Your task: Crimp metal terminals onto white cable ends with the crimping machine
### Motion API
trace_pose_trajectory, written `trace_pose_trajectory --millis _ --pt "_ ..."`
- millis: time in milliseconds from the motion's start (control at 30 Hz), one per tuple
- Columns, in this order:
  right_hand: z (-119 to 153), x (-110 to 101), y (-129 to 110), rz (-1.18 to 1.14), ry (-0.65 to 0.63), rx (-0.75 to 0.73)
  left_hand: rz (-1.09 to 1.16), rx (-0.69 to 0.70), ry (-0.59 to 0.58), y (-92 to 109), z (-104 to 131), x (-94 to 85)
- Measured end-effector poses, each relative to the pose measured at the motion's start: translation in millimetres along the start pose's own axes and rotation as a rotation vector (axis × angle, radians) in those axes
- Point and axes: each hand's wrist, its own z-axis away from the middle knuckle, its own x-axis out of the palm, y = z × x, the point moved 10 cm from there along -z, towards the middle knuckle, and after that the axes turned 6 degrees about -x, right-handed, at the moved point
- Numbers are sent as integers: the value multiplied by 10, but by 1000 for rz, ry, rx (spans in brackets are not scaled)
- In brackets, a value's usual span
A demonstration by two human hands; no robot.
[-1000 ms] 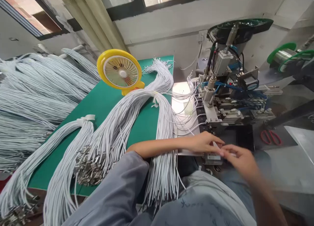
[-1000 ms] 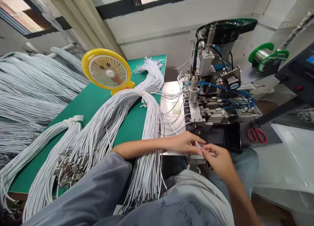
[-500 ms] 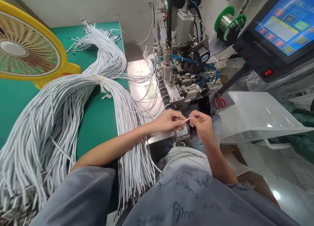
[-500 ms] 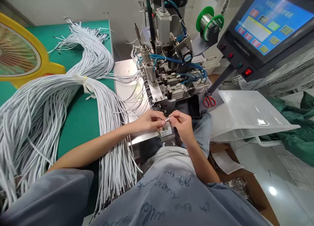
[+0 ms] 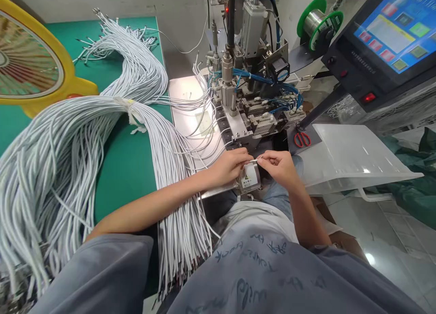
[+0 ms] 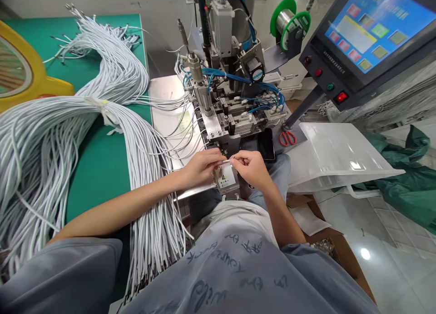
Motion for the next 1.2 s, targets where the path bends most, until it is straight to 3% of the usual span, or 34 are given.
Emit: trace_pose_trajectory --millis 300,400,533,633,800,900,1000,1200 --pt "84 50 121 -137 270 -57 78 2 131 60 2 -93" --pt "111 6 17 23 321 -115 -45 15 137 83 29 -65" --pt "34 20 -148 297 184 -185 -453 14 93 39 67 42" --pt "-34 83 -92 266 65 -154 -527 2 83 -10 61 58" --pt "-16 56 -1 89 230 -162 -180 -76 93 -70 -1 -17" --pt "4 66 131 13 299 -105 -105 -96 38 -57 -24 -1" --pt "-46 88 334 -10 266 -20 -239 -132 -23 -90 -39 29" --pt "-226 110 720 -41 146 102 -615 -266 -197 -363 -42 159"
